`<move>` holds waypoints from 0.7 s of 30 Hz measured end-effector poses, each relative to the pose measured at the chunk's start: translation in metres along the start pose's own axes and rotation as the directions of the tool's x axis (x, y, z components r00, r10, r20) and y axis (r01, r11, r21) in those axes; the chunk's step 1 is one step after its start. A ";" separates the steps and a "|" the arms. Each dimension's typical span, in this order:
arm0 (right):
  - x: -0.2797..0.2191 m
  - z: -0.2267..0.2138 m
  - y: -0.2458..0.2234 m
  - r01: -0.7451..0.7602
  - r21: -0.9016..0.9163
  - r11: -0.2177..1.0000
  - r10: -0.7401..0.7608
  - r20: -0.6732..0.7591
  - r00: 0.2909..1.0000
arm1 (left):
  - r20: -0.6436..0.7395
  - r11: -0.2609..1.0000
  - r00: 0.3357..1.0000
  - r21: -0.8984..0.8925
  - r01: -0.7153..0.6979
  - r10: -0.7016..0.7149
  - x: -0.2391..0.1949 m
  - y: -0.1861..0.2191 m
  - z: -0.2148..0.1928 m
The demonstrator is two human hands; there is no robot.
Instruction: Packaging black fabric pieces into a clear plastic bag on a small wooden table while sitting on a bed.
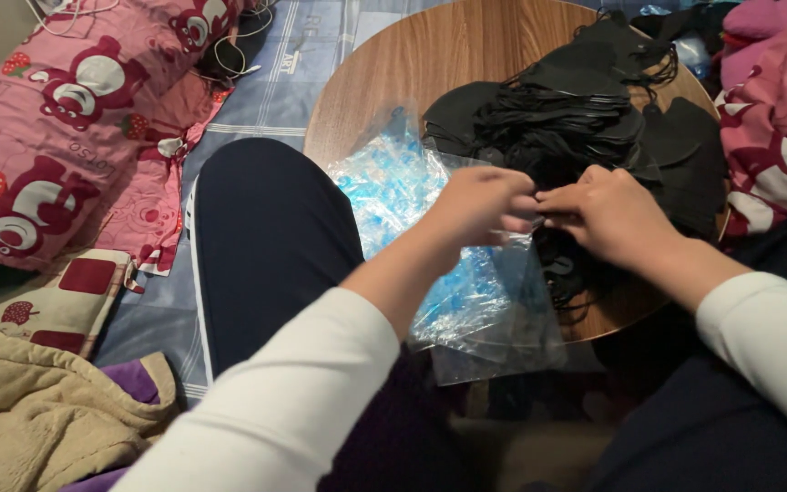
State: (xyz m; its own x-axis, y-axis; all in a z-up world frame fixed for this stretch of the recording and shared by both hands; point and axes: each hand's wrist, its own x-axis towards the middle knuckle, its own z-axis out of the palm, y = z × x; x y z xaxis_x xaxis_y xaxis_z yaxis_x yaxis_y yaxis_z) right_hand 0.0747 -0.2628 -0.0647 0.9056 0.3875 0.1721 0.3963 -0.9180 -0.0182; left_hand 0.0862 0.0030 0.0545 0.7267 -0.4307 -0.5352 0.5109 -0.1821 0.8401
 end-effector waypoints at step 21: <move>-0.025 -0.088 -0.062 -0.295 0.359 0.885 0.445 -0.468 0.764 | 0.012 0.968 0.996 -0.236 0.092 -0.091 0.024 -0.032 0.016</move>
State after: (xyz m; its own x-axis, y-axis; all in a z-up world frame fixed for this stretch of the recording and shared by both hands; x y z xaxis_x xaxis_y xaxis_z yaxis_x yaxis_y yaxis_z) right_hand 0.0145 -0.2231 0.0184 0.7971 -0.1520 0.5843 0.1376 -0.8966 -0.4210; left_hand 0.0804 -0.0157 0.0163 0.6714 -0.4229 -0.6086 0.6690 -0.0074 0.7432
